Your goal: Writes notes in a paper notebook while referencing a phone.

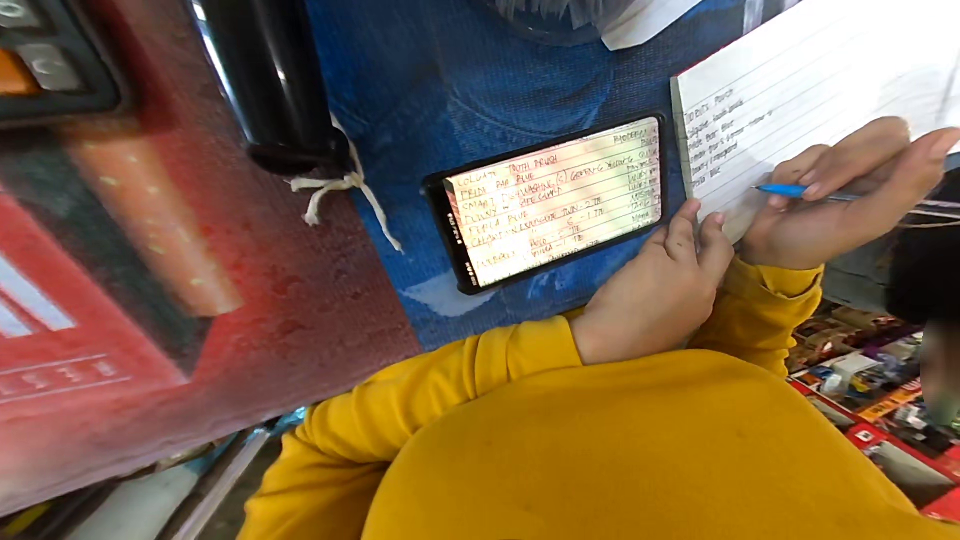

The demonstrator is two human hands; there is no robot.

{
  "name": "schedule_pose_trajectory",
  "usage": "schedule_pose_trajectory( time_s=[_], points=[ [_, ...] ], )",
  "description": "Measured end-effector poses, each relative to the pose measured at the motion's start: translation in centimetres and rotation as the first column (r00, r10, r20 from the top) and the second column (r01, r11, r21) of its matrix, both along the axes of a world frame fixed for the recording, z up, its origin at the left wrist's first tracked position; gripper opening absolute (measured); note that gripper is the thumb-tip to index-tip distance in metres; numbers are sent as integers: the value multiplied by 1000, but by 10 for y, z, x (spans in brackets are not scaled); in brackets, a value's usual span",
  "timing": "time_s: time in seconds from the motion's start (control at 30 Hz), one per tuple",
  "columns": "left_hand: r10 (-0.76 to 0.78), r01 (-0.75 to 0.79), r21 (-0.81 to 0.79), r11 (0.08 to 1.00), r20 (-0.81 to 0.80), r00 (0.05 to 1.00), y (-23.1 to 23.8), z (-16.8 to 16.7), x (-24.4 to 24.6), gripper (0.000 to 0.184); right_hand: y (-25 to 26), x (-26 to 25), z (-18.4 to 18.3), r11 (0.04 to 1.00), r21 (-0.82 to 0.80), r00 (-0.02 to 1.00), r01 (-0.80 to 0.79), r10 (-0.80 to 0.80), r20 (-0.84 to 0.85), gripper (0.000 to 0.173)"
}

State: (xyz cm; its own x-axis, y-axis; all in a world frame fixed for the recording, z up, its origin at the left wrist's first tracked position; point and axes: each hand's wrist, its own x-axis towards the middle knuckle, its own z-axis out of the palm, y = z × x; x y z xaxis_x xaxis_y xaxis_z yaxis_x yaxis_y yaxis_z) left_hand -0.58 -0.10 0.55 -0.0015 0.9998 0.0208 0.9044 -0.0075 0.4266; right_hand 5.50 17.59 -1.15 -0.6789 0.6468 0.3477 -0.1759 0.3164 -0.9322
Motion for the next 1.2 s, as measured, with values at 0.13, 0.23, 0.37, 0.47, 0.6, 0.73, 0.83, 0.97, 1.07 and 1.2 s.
schedule_pose_trajectory(
  time_s=[0.13,0.23,0.37,0.47,0.6,0.73,0.83,0.97,1.07,1.2],
  points=[
    [-6,6,-18,1000,33,999,1,0,-1,41,-1,-1,1,1000,5,1000,20,-20,6,51],
    [2,-1,-12,1000,22,1000,1,0,0,41,-1,-1,1,1000,3,1000,23,-23,1,52],
    [12,-12,5,1000,7,1000,0,0,1,40,-1,0,0,1000,1,1000,20,-20,-2,51],
    [0,1,-24,1000,17,1000,1,1,0,41,-1,0,0,1000,8,1000,26,-26,-3,51],
    [14,-13,-9,1000,43,999,0,0,0,41,-1,0,0,1000,9,1000,20,-20,-9,50],
    [17,-16,-26,1000,53,998,0,2,0,42,0,0,-1,1000,14,1000,15,-15,-11,51],
    [20,-18,-23,1000,93,995,1,1,1,39,1,1,-2,1000,16,1000,7,-7,-12,51],
    [15,-14,-19,1000,91,996,1,0,0,39,1,0,-2,1000,17,1000,3,-3,-14,51],
    [15,-15,-1,1000,-8,1000,0,0,1,40,2,1,-1,999,30,1000,-14,14,3,51],
    [19,-19,2,1000,28,999,1,-1,2,37,2,2,-1,999,32,1000,-12,12,6,51]
  ],
)
